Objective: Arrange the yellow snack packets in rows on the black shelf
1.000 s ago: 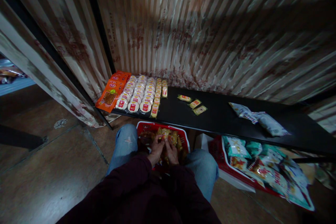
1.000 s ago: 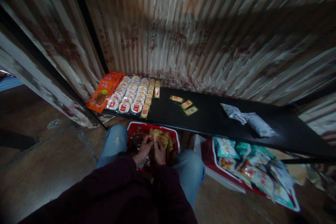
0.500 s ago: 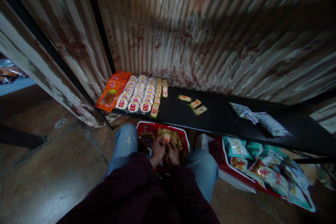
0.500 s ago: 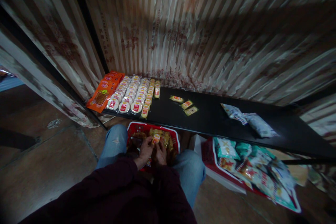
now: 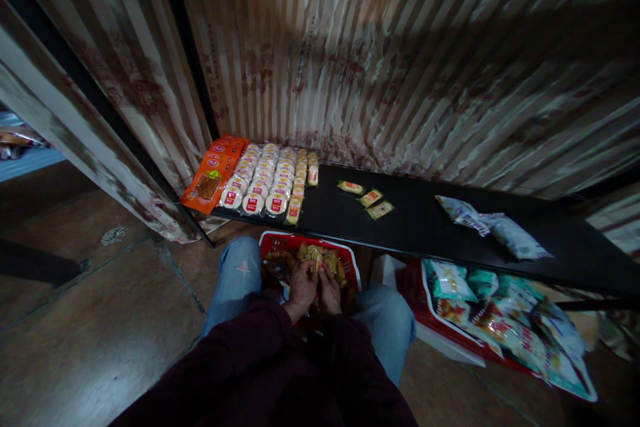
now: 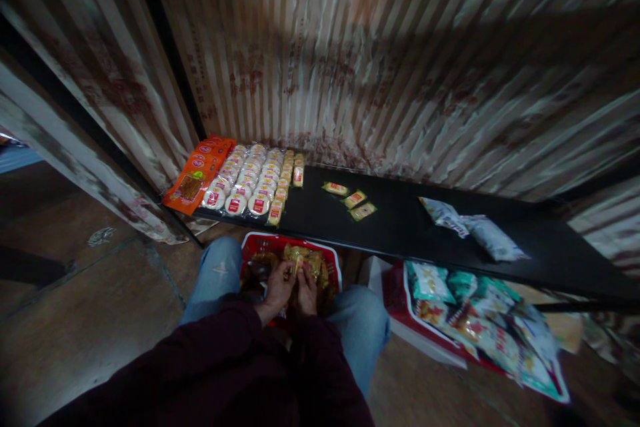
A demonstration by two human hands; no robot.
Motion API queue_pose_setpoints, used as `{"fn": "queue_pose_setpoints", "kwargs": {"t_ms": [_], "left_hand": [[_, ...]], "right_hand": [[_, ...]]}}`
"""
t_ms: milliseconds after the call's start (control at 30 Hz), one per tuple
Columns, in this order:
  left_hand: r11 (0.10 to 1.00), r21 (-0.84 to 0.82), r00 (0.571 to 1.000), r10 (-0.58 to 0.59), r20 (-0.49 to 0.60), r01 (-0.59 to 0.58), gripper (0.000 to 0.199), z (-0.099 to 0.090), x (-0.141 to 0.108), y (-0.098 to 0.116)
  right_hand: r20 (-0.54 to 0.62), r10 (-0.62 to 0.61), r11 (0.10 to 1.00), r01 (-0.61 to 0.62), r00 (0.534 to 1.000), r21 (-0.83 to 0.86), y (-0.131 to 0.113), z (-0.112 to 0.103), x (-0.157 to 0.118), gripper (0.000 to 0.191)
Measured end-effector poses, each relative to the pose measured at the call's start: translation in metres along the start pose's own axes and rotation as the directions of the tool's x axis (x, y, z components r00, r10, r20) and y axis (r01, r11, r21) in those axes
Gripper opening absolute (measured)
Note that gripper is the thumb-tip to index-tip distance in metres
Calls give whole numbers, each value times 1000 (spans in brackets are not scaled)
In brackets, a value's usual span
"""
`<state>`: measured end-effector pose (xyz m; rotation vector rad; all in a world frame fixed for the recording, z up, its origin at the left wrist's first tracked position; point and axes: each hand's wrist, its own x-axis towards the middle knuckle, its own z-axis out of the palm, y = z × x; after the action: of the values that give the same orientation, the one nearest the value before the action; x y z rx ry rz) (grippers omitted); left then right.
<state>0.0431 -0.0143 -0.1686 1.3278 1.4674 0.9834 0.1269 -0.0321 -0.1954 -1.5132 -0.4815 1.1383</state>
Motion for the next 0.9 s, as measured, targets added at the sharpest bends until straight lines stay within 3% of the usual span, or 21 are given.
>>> {"fn": "queue_pose_setpoints", "kwargs": {"t_ms": [233, 433, 633, 900], "left_hand": [[1000, -22, 1000, -19, -3, 19, 34, -2, 0, 2], [1000, 20, 1000, 1, 8, -1, 25, -6, -3, 11], [999, 40, 1000, -18, 14, 17, 35, -6, -9, 23], [1000, 2, 999, -8, 38, 8, 39, -13, -4, 42]], "right_hand": [[-20, 52, 998, -51, 998, 29, -11, 4, -8, 67], [-12, -38, 999, 38, 999, 8, -1, 2, -3, 59], [-50, -105, 994, 106, 993, 13, 6, -2, 7, 59], [-73, -140, 990, 141, 988, 6, -22, 3, -1, 63]]}}
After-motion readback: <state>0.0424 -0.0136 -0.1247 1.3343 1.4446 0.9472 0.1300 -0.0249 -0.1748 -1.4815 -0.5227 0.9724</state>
